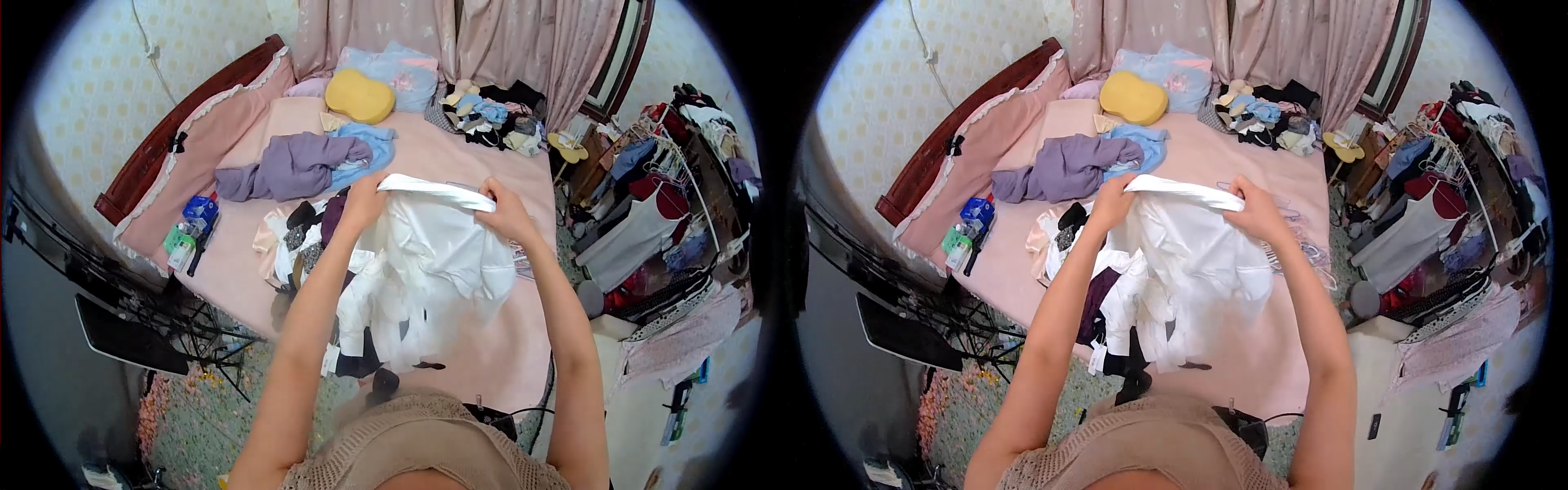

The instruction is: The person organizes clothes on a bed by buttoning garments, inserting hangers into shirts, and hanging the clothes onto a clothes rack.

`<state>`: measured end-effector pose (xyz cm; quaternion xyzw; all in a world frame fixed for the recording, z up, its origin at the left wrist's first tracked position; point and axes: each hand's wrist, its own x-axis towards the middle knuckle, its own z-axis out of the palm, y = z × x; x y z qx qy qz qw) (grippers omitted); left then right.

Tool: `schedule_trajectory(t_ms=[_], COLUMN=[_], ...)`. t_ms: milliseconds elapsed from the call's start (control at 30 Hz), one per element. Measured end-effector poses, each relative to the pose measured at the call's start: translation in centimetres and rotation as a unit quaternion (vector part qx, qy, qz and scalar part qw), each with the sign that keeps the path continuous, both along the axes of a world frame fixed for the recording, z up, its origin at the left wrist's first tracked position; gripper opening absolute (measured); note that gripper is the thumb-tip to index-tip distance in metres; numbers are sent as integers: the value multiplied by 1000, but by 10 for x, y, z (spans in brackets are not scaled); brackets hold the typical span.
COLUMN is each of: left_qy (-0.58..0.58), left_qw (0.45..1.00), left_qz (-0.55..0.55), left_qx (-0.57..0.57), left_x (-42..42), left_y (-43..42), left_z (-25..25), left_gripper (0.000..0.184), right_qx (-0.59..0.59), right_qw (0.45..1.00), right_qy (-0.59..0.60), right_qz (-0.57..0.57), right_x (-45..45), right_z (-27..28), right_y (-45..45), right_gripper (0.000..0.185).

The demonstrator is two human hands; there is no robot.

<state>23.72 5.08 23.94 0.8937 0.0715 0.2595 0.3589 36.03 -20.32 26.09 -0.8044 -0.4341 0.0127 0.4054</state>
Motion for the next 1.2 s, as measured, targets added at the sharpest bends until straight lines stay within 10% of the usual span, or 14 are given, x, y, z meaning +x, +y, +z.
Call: schedule_trajectory(t_ms=[333,833,1000,1067,1200], left_qy=[-62,5,127,204,282], left_qw=[984,972,990,970,919], left_qz=[100,166,-53,-107,-257], left_qx=[131,164,-17,78,-101], left_x=[5,5,12,14,6], left_y=[-9,5,3,-3,-24], left_z=[22,-2,-52,-86,-128], left_gripper=[18,20,25,39,52], right_qx=[-65,5,-166,-238,-133], right_qw=[957,946,976,963,979], right_qy=[-187,-218,15,125,137], right_qz=[-214,-238,-139,1,69], right_x=[18,19,8,0,-16], right_z=[12,-4,-67,-107,-196], right_y=[-13,-23,-4,7,36], right_gripper=[19,24,30,37,40])
